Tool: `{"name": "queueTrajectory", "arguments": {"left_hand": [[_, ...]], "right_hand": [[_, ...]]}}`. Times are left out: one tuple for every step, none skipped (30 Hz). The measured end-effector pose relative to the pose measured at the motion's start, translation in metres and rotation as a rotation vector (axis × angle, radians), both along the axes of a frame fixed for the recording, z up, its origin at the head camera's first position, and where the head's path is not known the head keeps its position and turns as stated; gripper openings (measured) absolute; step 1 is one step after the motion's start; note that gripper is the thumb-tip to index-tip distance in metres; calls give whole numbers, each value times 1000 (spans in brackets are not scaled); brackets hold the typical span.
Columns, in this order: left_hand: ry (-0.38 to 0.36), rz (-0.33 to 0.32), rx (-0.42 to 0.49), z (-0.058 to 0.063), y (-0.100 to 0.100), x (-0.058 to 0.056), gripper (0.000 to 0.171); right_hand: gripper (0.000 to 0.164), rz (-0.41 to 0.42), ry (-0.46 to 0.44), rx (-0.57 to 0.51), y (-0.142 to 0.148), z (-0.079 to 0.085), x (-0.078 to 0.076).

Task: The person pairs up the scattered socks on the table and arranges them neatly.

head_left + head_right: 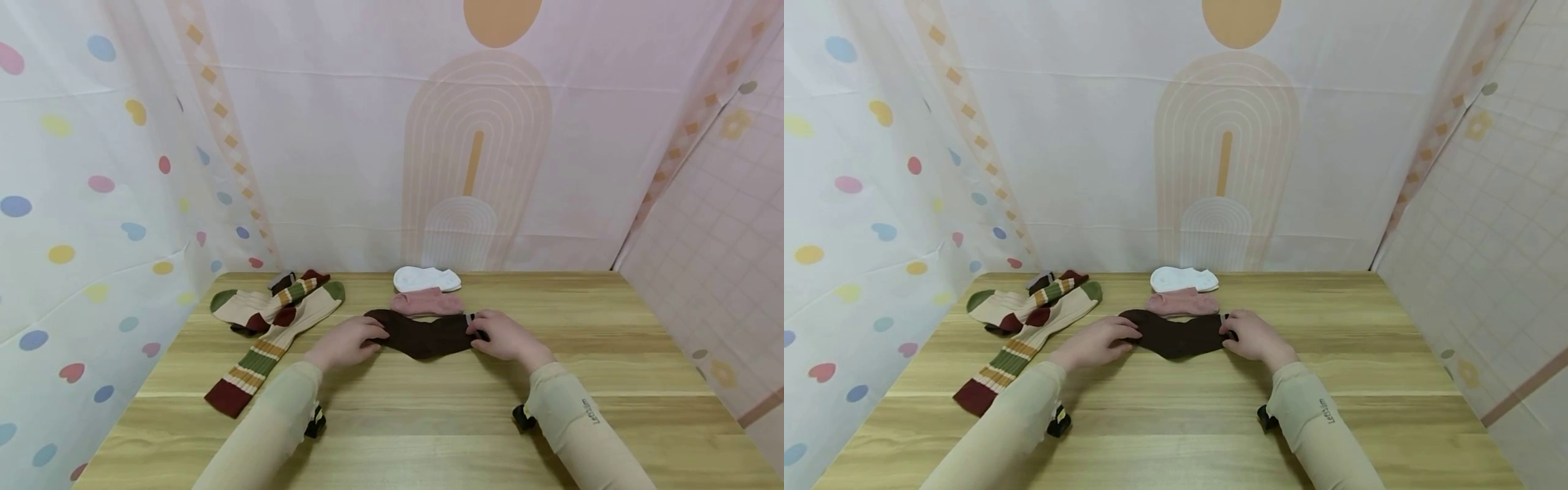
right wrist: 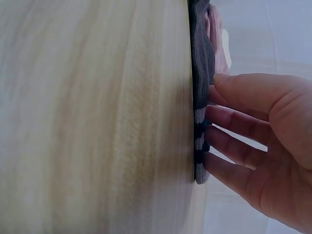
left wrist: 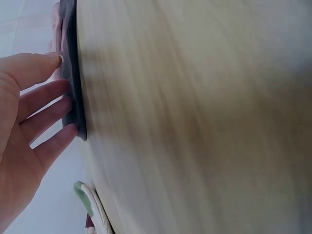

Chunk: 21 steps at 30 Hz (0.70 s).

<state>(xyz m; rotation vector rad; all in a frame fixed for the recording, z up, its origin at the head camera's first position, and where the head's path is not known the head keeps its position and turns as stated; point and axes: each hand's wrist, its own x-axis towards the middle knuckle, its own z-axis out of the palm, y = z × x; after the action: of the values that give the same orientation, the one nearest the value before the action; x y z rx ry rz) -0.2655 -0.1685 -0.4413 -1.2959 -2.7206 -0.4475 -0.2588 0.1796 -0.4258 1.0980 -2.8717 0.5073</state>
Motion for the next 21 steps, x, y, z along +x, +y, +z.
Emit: {"name": "queueTrajectory", "arguments": {"left_hand": [[3,9,5,0,-1,1,23],[0,21,10,1,-3,2,24],[0,32,14,2,-5,3,24],[1,40,18,2,-6,3,24],[7,46,21,2,-8,4,24],[15,50,24,2,-10,4,24],[20,55,30,2,-11,5,24],[22,61,38,2,-13,6,24],[29,65,46,2,-15,6,24],[37,71,56,3,-16,7,24],[45,81,64,3,-17,8,25],[47,98,72,4,-19,9,25],[44,119,84,5,-20,10,26],[44,141,92,6,-21,11,27],[49,163,98,7,-23,12,28],[52,184,106,7,-24,13,28],[59,203,112,8,-26,13,28],[64,223,121,8,-28,14,28],[75,237,128,8,-30,14,28],[90,252,132,7,-32,15,28],[100,265,139,7,-34,15,28]], "right_hand": [[18,-2,-3,-2,0,0,0],[18,-5,-4,-3,0,0,0],[18,-5,1,-3,0,0,0],[18,-4,6,-3,0,-1,0],[17,-5,9,-3,0,-1,0],[17,-7,11,-3,0,-1,0],[17,-11,7,-5,0,-1,0],[17,-15,5,-5,0,-2,0],[17,-18,3,-5,1,-2,0],[17,-23,0,-5,1,-3,0],[17,-29,-4,-5,1,-3,0],[17,-33,-5,-5,1,-3,0],[17,-36,-8,-5,1,-3,0],[17,-39,-10,-5,1,-3,1],[17,-41,-13,-5,1,-3,1],[17,-43,-16,-6,1,-3,1],[17,-44,-17,-6,1,-3,1],[17,-44,-17,-6,1,-3,1],[18,-44,-17,-6,1,-3,0],[18,-44,-15,-5,1,-4,0],[18,-43,-13,-5,1,-4,0]]}}
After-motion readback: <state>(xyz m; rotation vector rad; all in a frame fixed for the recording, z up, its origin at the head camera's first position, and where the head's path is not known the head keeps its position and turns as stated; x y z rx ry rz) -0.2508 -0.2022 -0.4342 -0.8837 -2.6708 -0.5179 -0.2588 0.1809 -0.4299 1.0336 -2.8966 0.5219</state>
